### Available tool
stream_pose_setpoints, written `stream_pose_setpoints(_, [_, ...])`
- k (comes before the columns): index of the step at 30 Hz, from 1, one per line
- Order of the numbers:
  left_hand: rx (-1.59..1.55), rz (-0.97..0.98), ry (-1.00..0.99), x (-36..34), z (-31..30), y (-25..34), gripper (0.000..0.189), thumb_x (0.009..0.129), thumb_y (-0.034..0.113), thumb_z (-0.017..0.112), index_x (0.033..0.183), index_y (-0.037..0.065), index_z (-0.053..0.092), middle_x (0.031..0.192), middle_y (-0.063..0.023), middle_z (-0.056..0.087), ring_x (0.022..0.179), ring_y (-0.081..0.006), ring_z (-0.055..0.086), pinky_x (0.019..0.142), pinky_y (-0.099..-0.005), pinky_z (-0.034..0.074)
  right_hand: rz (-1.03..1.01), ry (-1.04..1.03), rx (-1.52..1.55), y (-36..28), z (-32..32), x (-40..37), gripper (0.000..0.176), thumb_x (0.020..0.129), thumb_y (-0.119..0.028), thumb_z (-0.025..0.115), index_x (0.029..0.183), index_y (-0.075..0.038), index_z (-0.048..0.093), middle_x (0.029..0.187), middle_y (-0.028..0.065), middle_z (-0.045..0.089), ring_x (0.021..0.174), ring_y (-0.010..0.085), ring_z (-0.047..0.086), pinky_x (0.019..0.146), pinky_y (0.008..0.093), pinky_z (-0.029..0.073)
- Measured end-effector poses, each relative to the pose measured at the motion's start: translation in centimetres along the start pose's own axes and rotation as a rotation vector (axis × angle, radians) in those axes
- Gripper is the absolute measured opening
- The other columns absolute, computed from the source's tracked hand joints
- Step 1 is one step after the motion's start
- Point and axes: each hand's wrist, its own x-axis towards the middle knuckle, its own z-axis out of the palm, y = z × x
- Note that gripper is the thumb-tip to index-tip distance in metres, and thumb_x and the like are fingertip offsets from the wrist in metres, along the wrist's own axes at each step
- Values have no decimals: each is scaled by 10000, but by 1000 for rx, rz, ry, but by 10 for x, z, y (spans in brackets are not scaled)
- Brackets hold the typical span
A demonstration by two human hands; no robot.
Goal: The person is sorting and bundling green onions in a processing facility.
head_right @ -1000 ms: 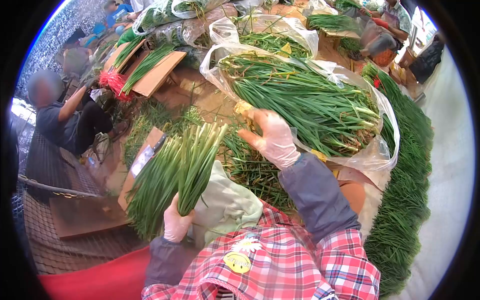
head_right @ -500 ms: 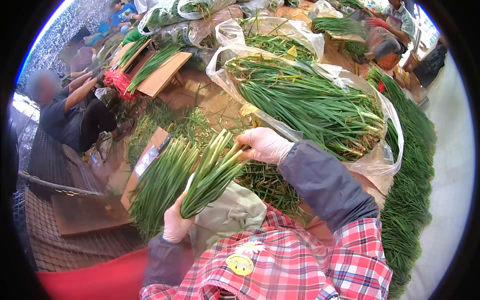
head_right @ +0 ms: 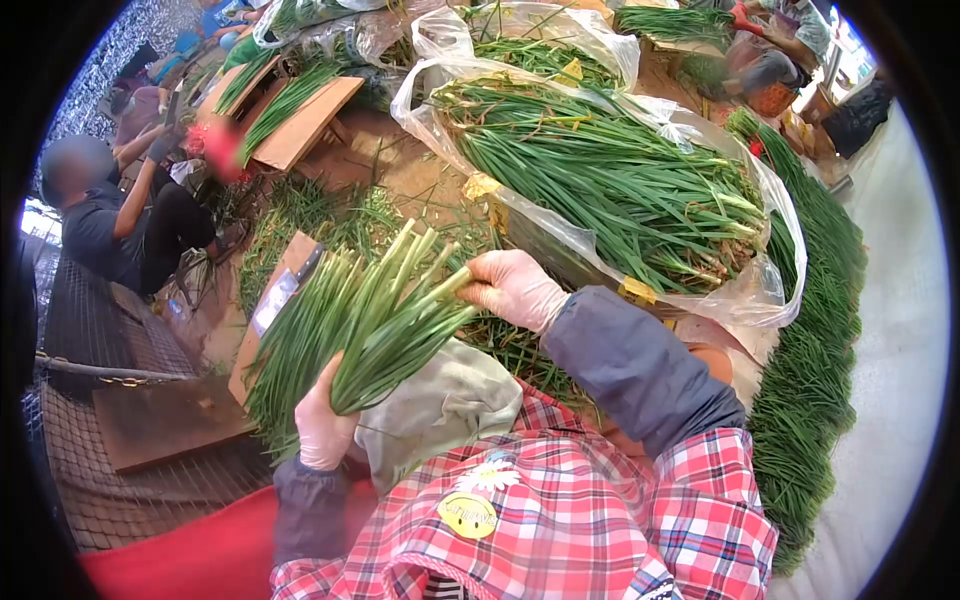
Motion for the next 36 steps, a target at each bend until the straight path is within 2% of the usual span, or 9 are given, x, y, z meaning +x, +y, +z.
stream_pose_setpoints(2, [72,4,-12,-1,-5,7,618,665,-11,639,1257,131,536,907,-161,646,833,-310,640,720,-355,502,-233,95,-189,16,2,-3,136,800,-159,635,875,-46,636,733,130,593,700,270,584,662,335,463])
stream_pose_setpoints(4, [114,57,43,-1,-2,5,648,647,-1,653,1264,158,535,842,-142,629,763,-318,623,665,-371,493,-250,93,-206,12,-2,-7,146,801,-159,632,885,-40,641,736,141,603,696,244,590,664,320,459])
stream_pose_setpoints(7, [159,118,107,0,-1,3,661,635,2,652,1269,145,530,805,-141,606,715,-318,607,629,-374,481,83,-118,73,8,-5,-15,159,835,-118,632,924,13,630,798,64,649,756,93,563,681,285,470])
stream_pose_setpoints(11, [152,109,36,0,-10,-1,506,675,15,675,1172,52,590,1037,-188,636,935,-324,633,782,-345,502,277,-275,71,25,3,-33,272,812,-203,670,1016,-25,648,824,77,672,760,104,585,718,266,486])
stream_pose_setpoints(12, [125,276,133,4,-7,-6,639,639,-18,598,1254,144,544,733,-151,572,655,-347,576,580,-404,452,94,-259,125,21,2,-39,296,793,-196,697,1035,-32,647,847,72,672,791,93,581,746,262,488])
stream_pose_setpoints(13, [154,236,83,3,-8,-7,628,642,-9,600,1244,161,547,742,-153,577,662,-347,584,585,-409,456,233,-310,117,17,0,-43,316,781,-189,714,1046,-33,643,868,62,672,810,94,581,754,270,489])
stream_pose_setpoints(23, [224,173,-65,-4,-29,10,606,643,6,594,1224,164,524,1086,-96,619,833,-304,629,679,-352,508,191,-261,42,2,3,-61,294,823,-254,649,972,0,653,847,103,656,809,153,600,749,286,470])
stream_pose_setpoints(33, [267,205,-114,-3,-33,19,597,658,6,574,1234,145,500,1149,-120,586,839,-309,627,661,-376,506,284,-237,468,0,10,-79,200,825,-114,663,978,14,646,877,43,649,821,94,574,765,259,470])
stream_pose_setpoints(36, [321,193,-160,-1,-35,25,594,659,6,568,1234,142,501,1150,-126,583,832,-307,629,655,-377,506,320,-265,229,-7,5,-73,222,837,-120,643,1023,0,641,922,67,654,859,110,575,784,267,463])
